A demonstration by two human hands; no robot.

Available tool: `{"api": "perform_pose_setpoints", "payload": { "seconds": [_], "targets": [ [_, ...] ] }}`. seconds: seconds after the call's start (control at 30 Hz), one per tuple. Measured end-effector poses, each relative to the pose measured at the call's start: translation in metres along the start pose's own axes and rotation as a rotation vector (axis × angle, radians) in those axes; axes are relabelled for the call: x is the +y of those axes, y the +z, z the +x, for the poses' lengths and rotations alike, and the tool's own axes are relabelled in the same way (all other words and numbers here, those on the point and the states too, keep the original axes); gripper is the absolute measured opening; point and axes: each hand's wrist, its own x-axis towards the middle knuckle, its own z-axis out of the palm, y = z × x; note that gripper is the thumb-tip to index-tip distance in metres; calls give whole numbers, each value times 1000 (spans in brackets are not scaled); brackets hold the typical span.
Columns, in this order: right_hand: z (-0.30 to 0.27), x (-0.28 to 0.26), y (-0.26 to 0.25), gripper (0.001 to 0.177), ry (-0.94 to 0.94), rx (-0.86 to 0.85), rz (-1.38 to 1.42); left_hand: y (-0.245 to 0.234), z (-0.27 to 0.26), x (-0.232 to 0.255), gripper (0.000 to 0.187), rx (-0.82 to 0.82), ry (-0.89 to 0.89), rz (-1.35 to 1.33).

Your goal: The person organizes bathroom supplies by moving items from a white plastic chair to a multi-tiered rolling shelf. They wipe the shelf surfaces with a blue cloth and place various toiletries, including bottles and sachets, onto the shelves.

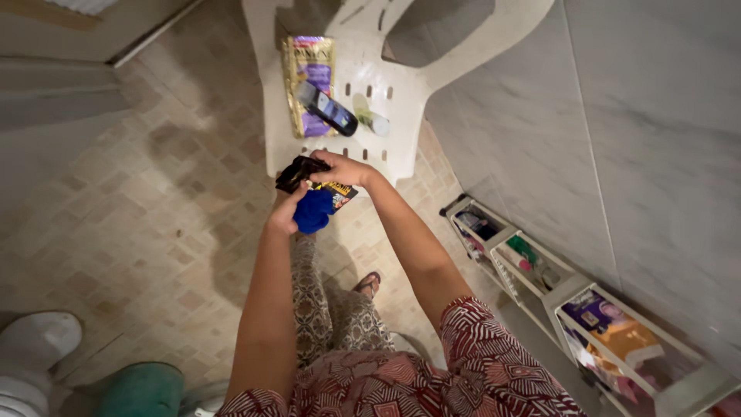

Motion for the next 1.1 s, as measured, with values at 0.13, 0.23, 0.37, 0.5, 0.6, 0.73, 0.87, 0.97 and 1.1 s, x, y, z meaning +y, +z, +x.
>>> {"api": "perform_pose_setpoints", "payload": {
  "seconds": [0.13,0.23,0.37,0.5,0.6,0.73,0.87,0.97,1.1],
  "targets": [
    [18,-21,-5,48,21,-66,-39,-7,-2,28,57,-78,-23,-35],
    [44,-19,-9,36,-112,11,-248,-17,-5,43,53,-37,-17,-120],
    [75,-2,-19,29,-18,677,-213,-46,8,43,49,-52,28,-159],
    [87,11,-30,69,-22,932,-671,-75,7,39,47,-154,48,-222],
    [96,18,-27,71,-8,918,-813,-89,-3,33,49,-79,132,-163],
    [74,10,-13,68,7,864,-794,-108,-19,26,47,-70,152,-233],
    [20,7,22,60,-96,860,-872,-124,-29,13,51,-35,117,-252],
    [0,16,34,64,-73,748,-974,-130,-30,8,52,-40,100,-245],
    [29,31,19,57,-106,808,-458,-126,-21,14,53,-45,91,-212]
  ]
}}
